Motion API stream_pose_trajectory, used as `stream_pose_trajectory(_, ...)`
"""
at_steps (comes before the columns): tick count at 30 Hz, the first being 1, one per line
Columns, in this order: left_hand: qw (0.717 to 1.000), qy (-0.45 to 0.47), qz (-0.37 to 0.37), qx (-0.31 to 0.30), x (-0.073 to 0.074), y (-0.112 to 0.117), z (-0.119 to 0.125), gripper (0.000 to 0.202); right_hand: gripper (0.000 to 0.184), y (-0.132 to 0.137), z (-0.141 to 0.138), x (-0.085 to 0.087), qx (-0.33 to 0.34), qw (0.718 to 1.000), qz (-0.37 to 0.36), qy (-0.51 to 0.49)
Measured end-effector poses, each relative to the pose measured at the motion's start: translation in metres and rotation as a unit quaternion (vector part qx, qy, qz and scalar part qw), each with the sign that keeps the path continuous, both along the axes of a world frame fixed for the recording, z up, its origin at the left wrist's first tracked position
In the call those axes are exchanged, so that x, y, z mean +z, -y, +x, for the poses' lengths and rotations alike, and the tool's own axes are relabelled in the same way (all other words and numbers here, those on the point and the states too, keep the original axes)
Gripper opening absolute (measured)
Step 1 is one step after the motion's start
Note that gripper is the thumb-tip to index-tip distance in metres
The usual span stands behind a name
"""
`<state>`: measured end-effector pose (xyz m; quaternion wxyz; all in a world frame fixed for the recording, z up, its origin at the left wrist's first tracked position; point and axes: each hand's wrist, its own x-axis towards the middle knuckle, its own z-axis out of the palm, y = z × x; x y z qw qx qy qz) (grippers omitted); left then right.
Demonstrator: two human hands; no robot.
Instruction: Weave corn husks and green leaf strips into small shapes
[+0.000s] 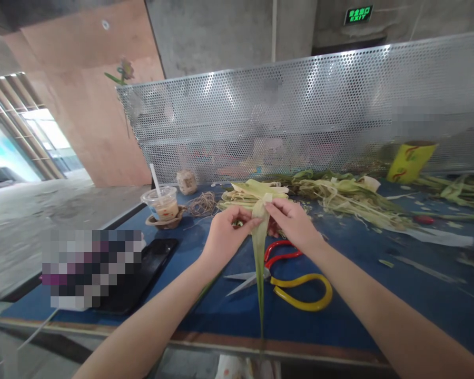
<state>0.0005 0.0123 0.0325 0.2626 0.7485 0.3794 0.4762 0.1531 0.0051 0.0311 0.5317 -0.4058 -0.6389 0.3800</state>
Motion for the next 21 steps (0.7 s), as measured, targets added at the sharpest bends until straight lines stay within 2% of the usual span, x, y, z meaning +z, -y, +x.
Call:
stream_pose_trajectory(5, 0.999, -0.004, 0.038, 0.013, 0.0, 0.004, 0.001, 0.016, 0.021, 0.001, -0.003, -0.002, 0.021, 0.999, -0.041, -0.012)
stream_pose_trajectory(8, 0.988, -0.049, 0.144, 0.038, -0.005, 0.007, 0.0, 0.014, 0.027, 0.0, -0.006, -0.003, 0.018, 0.997, -0.064, -0.048)
stream_pose_trajectory(11, 0.948, -0.082, 0.307, 0.023, -0.008, 0.009, 0.0, 0.012, 0.032, -0.004, -0.006, -0.005, 0.004, 0.992, -0.083, -0.093)
stream_pose_trajectory(13, 0.918, -0.085, 0.388, -0.005, -0.003, 0.012, 0.004, 0.013, 0.032, -0.009, -0.002, -0.007, -0.018, 0.988, -0.094, -0.124)
stream_pose_trajectory(15, 0.897, -0.086, 0.432, -0.041, 0.007, 0.017, 0.011, 0.012, 0.031, -0.015, 0.005, -0.008, -0.052, 0.981, -0.102, -0.154)
stream_pose_trajectory(17, 0.888, -0.098, 0.441, -0.09, 0.013, 0.027, 0.013, 0.012, 0.03, -0.022, 0.017, -0.007, -0.091, 0.974, -0.104, -0.18)
stream_pose_trajectory(18, 0.885, -0.095, 0.441, -0.112, 0.008, 0.035, 0.008, 0.011, 0.029, -0.025, 0.024, -0.006, -0.113, 0.97, -0.103, -0.192)
stream_pose_trajectory(19, 0.892, -0.098, 0.423, -0.127, -0.004, 0.044, -0.002, 0.012, 0.029, -0.028, 0.032, -0.005, -0.135, 0.965, -0.101, -0.202)
stream_pose_trajectory(20, 0.906, -0.101, 0.393, -0.12, -0.025, 0.056, -0.019, 0.013, 0.028, -0.032, 0.04, -0.004, -0.156, 0.96, -0.1, -0.21)
stream_pose_trajectory(21, 0.919, -0.106, 0.366, -0.104, -0.055, 0.069, -0.043, 0.013, 0.027, -0.035, 0.048, -0.003, -0.177, 0.955, -0.102, -0.216)
